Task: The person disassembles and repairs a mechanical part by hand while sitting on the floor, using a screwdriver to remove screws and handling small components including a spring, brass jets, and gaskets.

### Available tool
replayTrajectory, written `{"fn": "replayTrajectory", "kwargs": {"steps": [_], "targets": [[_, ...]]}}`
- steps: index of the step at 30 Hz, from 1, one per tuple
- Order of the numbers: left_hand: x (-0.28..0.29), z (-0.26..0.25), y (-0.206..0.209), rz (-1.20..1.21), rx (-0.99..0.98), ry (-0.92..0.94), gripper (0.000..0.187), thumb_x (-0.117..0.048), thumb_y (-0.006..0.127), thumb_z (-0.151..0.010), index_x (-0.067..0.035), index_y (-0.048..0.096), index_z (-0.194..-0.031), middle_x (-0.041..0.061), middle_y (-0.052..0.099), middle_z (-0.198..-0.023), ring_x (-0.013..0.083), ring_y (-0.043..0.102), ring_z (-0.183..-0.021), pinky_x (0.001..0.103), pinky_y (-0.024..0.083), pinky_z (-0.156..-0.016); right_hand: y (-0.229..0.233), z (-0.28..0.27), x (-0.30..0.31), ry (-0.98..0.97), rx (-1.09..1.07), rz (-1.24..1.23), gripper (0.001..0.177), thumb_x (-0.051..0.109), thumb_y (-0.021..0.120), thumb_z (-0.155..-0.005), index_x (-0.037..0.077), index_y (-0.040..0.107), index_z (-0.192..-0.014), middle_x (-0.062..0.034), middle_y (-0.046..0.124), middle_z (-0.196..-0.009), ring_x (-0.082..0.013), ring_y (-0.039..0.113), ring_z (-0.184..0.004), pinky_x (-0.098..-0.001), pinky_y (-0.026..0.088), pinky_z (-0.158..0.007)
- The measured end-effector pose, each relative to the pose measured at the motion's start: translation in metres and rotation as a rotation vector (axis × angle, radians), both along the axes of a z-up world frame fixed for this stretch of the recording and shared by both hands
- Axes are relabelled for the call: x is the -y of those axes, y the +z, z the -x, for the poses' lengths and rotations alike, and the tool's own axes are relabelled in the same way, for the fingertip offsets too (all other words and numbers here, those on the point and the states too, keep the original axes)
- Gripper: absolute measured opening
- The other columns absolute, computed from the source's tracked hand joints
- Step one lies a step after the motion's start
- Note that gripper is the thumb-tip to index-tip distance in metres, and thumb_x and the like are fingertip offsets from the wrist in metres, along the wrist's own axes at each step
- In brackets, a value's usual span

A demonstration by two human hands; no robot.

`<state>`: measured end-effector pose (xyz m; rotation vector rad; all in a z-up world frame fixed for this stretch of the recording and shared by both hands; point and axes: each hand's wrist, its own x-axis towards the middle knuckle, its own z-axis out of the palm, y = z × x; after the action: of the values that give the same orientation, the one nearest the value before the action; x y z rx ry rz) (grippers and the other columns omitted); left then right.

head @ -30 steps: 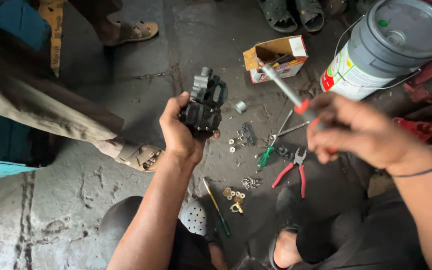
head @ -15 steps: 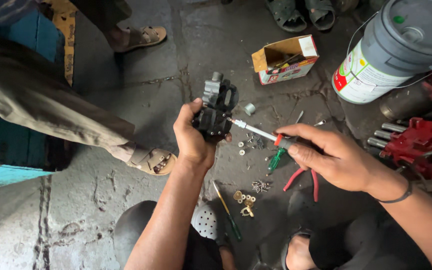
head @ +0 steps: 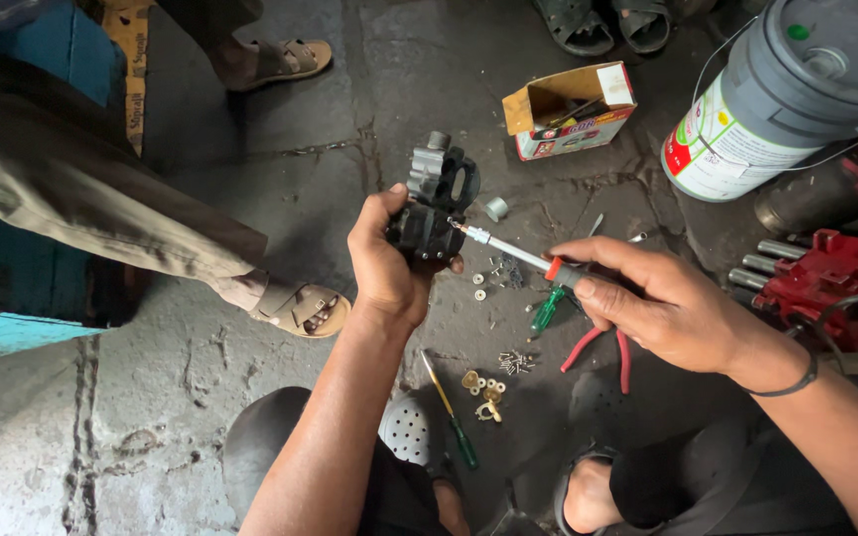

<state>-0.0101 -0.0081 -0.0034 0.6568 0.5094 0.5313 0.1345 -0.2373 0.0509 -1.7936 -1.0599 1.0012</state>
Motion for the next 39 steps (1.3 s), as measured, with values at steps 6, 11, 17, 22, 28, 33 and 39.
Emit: {"fn": "replayTrajectory", "kwargs": {"steps": [6,11,17,22,28,33,39], "targets": [[0.0,0.001,-0.001,-0.004,0.011,0.0,0.043,-0.041,0.055,-0.089,-0.001,0.065,-0.1,0.016,0.07,-0.084,0.026,0.066,-0.069,0.043,0.051,-0.051,-0.001,0.001,0.0,-0.015,-0.004,-0.009,0.043,0.021,0.058,-0.097,0.005,0.062,-0.137,0.0015,0.055,-0.071,-0.0066,0.049,-0.065,-0.0246,0.044,-0.057],[0.0,0.001,-0.002,0.009,0.017,-0.007,0.043,-0.041,0.055,-0.089,-0.001,0.066,-0.101,0.016,0.07,-0.084,0.0256,0.066,-0.07,0.043,0.051,-0.052,0.0,0.001,-0.001,-0.015,-0.011,-0.004,0.043,0.021,0.057,-0.097,0.005,0.061,-0.137,0.0005,0.057,-0.071,-0.0063,0.05,-0.063,-0.0244,0.043,-0.055],[0.0,0.001,-0.002,-0.057,0.007,-0.01,0.042,-0.038,0.054,-0.09,-0.001,0.064,-0.107,0.017,0.07,-0.085,0.0252,0.066,-0.07,0.042,0.052,-0.052,0.005,0.002,-0.002,-0.086,-0.219,0.092,0.047,0.022,0.053,-0.095,0.008,0.06,-0.139,-0.0057,0.061,-0.066,-0.0077,0.044,-0.044,-0.0241,0.036,-0.039],[0.002,0.0,-0.001,-0.152,0.003,-0.005,0.042,-0.033,0.049,-0.093,-0.001,0.06,-0.119,0.015,0.068,-0.091,0.0233,0.066,-0.073,0.039,0.054,-0.053,0.008,-0.002,0.001,-0.174,-0.729,0.124,0.046,0.025,0.045,-0.097,-0.002,0.059,-0.131,-0.0113,0.064,-0.068,-0.0093,0.042,-0.036,-0.0242,0.033,-0.032],[0.003,0.001,-0.001,-0.307,0.029,-0.029,0.042,-0.028,0.049,-0.093,0.0,0.059,-0.124,0.014,0.068,-0.093,0.0202,0.066,-0.075,0.036,0.055,-0.057,0.011,-0.005,0.002,-0.101,-1.135,0.123,0.052,0.031,0.04,-0.102,-0.003,0.06,-0.135,-0.0083,0.061,-0.069,-0.0062,0.042,-0.035,-0.0236,0.036,-0.033],[0.004,-0.001,-0.001,-0.383,0.048,-0.022,0.041,-0.025,0.05,-0.093,0.003,0.06,-0.122,0.015,0.068,-0.088,0.0206,0.065,-0.072,0.035,0.056,-0.056,0.014,0.002,-0.001,-0.244,-0.908,0.22,0.05,0.029,0.044,-0.1,0.002,0.063,-0.137,-0.0099,0.058,-0.069,-0.0093,0.04,-0.039,-0.0259,0.034,-0.034],[0.009,-0.005,-0.004,-0.416,-0.008,-0.021,0.041,-0.023,0.051,-0.089,0.002,0.063,-0.119,0.013,0.068,-0.087,0.0186,0.065,-0.07,0.034,0.056,-0.055,0.004,-0.001,0.005,-0.21,-0.794,0.235,0.047,0.032,0.051,-0.099,0.008,0.065,-0.137,-0.0031,0.047,-0.063,-0.0063,0.033,-0.038,-0.0231,0.028,-0.033]]}}
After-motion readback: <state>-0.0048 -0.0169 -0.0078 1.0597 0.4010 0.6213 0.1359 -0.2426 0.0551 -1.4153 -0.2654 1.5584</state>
